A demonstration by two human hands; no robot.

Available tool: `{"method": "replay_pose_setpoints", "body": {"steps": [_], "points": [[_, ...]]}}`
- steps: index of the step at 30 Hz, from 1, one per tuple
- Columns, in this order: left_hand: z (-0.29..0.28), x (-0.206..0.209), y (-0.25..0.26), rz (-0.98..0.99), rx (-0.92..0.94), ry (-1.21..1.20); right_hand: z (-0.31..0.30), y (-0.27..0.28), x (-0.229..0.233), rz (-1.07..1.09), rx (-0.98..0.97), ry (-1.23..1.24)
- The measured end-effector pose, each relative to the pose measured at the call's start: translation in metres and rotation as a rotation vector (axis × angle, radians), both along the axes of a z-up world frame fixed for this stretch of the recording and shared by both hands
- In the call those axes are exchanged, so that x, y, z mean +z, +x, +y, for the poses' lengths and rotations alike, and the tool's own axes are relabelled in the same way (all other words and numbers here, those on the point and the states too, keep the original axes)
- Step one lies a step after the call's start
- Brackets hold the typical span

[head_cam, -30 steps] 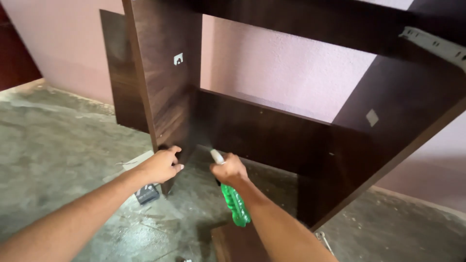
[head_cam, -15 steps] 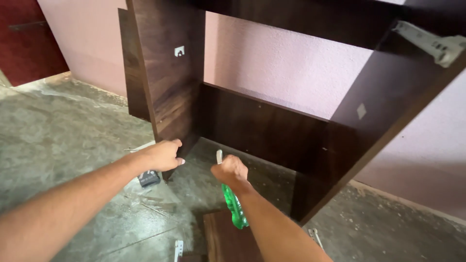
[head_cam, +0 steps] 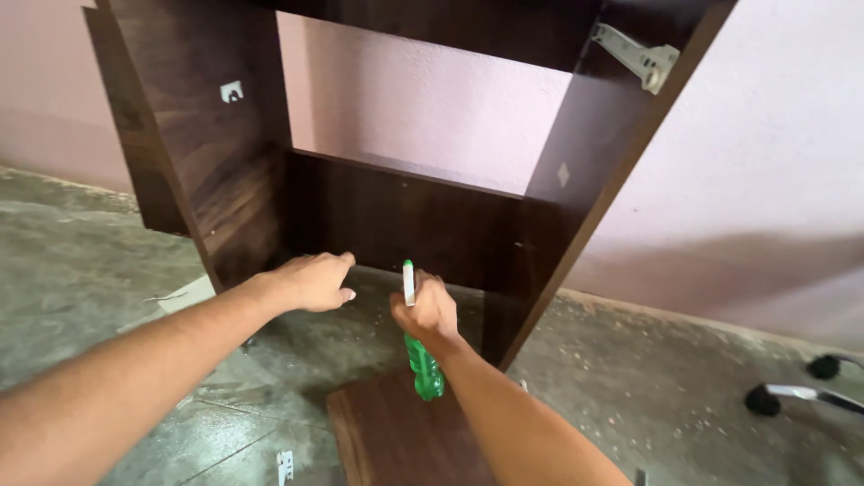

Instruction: Assemble a wooden computer desk by connecting panels and cleaning surfaces.

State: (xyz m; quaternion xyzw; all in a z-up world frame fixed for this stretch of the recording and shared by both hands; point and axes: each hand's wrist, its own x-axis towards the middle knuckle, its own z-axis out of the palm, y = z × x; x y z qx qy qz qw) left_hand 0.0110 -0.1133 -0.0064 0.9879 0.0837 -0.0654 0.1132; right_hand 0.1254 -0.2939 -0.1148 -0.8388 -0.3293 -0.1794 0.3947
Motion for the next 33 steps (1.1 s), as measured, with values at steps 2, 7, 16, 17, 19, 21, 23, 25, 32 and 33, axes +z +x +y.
{"method": "replay_pose_setpoints", "body": {"steps": [2,7,16,17,19,21,23,25,32,33], "points": [[-0.004,0.005,0.002,-0.020,-0.023,0.000,-0.012,-0.013,0.019,0.024,0.010,-0.036],[-0.001,0.009,0.012,-0.108,-0.052,-0.038,-0.024,-0.035,0.054,0.091,-0.029,-0.149],[0.018,-0.008,0.025,-0.187,-0.051,-0.094,-0.028,-0.030,0.059,0.206,-0.220,-0.145],[0.018,-0.009,0.025,-0.176,-0.047,-0.095,-0.029,-0.027,0.059,0.306,-0.291,-0.199],[0.017,-0.010,0.024,-0.166,-0.054,-0.098,-0.032,-0.022,0.057,0.407,-0.373,-0.251],[0.015,-0.011,0.023,-0.139,-0.053,-0.104,-0.036,-0.020,0.054,0.510,-0.366,-0.342],[0.016,-0.017,0.026,-0.144,-0.080,-0.108,-0.034,-0.022,0.056,0.535,-0.429,-0.360],[0.016,-0.021,0.029,-0.147,-0.106,-0.115,-0.034,-0.027,0.057,0.561,-0.494,-0.380],[0.014,-0.024,0.029,-0.196,-0.163,-0.113,-0.031,-0.036,0.059,0.370,-0.648,-0.093],[0.016,-0.025,0.028,-0.206,-0.168,-0.114,-0.028,-0.039,0.062,0.339,-0.648,-0.072]]}}
